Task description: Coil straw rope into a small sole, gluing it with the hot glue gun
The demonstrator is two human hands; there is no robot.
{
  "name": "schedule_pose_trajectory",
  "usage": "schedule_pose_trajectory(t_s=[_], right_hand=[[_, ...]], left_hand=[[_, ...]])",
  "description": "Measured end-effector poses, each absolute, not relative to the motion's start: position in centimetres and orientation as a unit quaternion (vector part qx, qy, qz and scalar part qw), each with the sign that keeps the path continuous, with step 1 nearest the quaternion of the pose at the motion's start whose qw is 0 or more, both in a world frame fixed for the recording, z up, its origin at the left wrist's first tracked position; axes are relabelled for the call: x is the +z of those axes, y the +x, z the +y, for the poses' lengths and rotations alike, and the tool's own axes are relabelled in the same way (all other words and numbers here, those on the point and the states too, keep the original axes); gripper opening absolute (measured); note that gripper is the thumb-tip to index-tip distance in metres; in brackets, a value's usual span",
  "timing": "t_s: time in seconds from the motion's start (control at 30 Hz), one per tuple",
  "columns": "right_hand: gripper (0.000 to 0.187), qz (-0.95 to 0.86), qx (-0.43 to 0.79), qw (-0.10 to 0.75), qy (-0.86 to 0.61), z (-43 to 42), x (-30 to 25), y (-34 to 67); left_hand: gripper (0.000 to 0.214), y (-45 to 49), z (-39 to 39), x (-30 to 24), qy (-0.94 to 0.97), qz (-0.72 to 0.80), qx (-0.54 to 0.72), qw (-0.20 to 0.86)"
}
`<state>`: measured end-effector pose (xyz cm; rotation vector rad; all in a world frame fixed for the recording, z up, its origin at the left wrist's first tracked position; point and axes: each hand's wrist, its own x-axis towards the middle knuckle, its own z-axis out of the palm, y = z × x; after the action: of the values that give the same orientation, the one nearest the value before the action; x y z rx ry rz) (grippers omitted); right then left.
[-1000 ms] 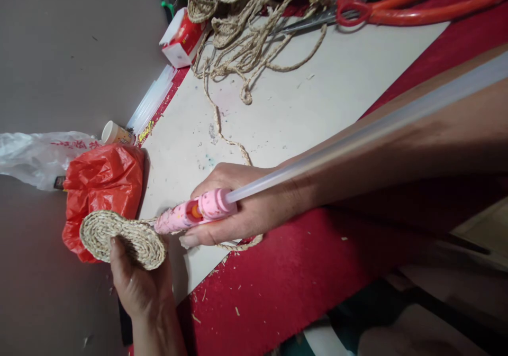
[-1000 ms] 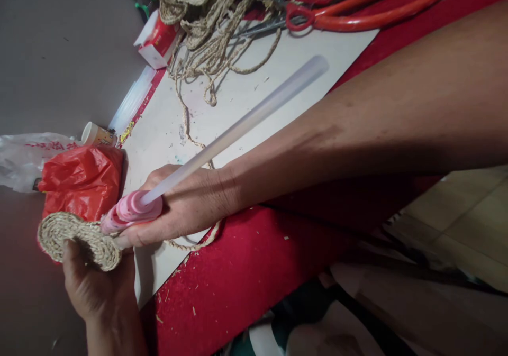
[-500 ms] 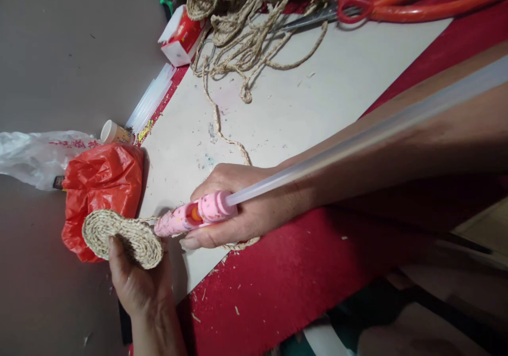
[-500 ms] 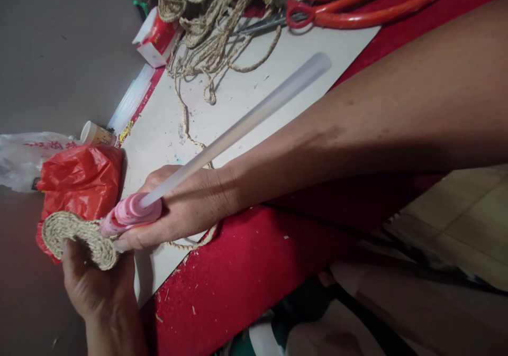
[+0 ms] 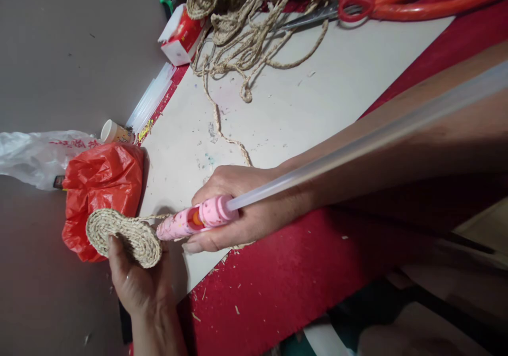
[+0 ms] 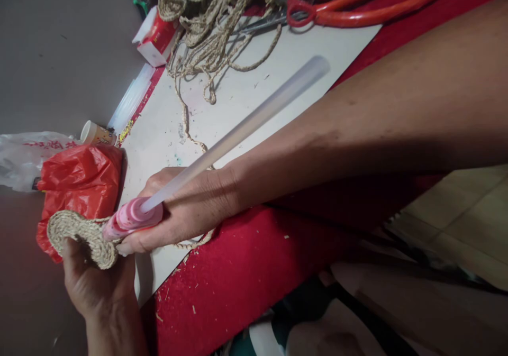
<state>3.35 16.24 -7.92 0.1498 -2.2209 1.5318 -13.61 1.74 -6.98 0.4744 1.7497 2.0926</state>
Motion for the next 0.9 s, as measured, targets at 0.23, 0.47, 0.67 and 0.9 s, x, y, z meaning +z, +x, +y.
schedule_pose_trajectory(t_s=[0.23, 0.47, 0.67, 0.9], right_hand=[[0.037, -0.8, 0.547, 0.24, 0.05, 16.01, -8.37, 3.21], [0.036, -0.795, 0.559, 0.227, 0.062, 16.14, -8.45, 3.29], [0.036, -0.783, 0.571, 0.241, 0.053, 15.97, -8.72, 3.26], [0.033, -0.79, 0.575, 0.206, 0.051, 16.08, -8.21, 3.57]], left_hand=[[0.031, -13.45, 1.91, -6.85, 0.173, 0.625, 0.741, 0.173], [0.028, -13.5, 1.93, -6.8, 0.152, 0.63, 0.74, 0.179], [0.026, -13.47, 1.94, -6.68, 0.13, 0.624, 0.748, 0.186], [0.028, -13.3, 1.99, -6.71, 0.131, 0.637, 0.737, 0.184]])
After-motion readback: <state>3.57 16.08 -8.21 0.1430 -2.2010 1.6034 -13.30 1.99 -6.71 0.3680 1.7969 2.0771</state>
